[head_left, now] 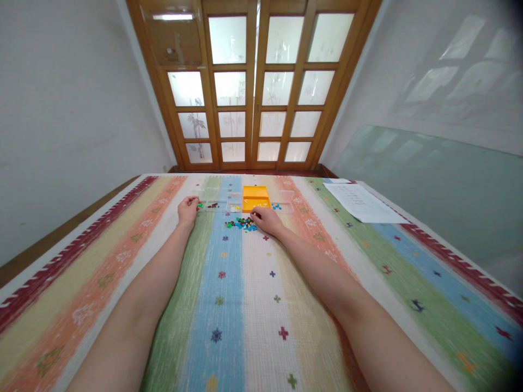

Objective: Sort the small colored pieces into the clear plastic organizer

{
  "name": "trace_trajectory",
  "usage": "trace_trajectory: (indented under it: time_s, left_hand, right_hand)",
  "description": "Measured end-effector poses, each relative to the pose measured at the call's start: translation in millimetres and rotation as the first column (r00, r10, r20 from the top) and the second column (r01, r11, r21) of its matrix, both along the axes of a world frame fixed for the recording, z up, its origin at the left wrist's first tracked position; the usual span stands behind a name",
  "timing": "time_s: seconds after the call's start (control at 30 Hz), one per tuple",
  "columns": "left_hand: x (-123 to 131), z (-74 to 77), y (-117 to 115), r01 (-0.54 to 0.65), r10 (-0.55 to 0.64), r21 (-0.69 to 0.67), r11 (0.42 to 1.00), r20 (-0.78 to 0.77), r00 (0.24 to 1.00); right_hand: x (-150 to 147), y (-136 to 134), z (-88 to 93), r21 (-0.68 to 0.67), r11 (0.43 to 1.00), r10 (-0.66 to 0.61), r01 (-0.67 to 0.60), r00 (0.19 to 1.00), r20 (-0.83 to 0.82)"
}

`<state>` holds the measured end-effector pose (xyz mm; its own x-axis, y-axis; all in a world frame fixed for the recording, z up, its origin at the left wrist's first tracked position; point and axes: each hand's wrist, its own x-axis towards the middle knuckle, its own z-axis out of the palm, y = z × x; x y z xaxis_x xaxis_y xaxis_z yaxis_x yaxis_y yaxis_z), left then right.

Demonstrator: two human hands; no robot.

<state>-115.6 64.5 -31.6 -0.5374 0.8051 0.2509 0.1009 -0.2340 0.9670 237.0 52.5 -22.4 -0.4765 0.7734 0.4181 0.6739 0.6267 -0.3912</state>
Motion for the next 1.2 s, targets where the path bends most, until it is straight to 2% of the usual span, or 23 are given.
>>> trace_trajectory:
  time_s: [0.2, 0.5, 0.83, 0.93, 1.0, 1.1, 1.2]
  left_hand:
    - [-14.1, -6.2, 1.3, -0.168, 0.16, -0.046, 0.985, -0.146, 0.976]
    - [-24.9, -1.1, -6.7, -0.409, 0.348, -0.073, 0.91, -0.404, 0.846]
    - [-26.7, 6.6, -14.9, -0.472, 0.387, -0.063, 0.879, -0.482, 0.786]
    - [-23.8, 7.7, -15.5, -0.436, 0.363, -0.028, 0.9, -0.504, 0.783]
    - [-18.8, 8.8, -16.0, -0.363, 0.304, -0.01, 0.932, -0.527, 0.794]
    - [-4.5, 11.7, -18.7, -0.187, 0.146, -0.007, 0.982, -0.59, 0.794]
    - [15.2, 15.6, -24.3, 0.022, -0.059, -0.062, 0.998, -0.684, 0.727]
  right_hand:
    - [-0.2, 1.2, -1.5, -0.001, 1.0, -0.004, 0.004, 1.0, 0.001]
    - [0.1, 1.2, -0.9, -0.005, 1.0, 0.009, -0.009, 1.0, 0.003]
    - [0.6, 1.8, -0.2, -0.017, 1.0, 0.01, -0.01, 1.0, 0.013]
    - [0.8, 2.4, -0.9, -0.017, 1.0, 0.005, -0.005, 1.0, 0.016]
    - [0.8, 2.4, -1.0, -0.017, 1.0, 0.003, -0.003, 1.0, 0.015]
    - [0.6, 1.6, -0.3, -0.02, 1.0, 0.0, 0.0, 1.0, 0.019]
    - [0.5, -0.2, 1.3, -0.024, 1.0, 0.004, -0.004, 1.0, 0.023]
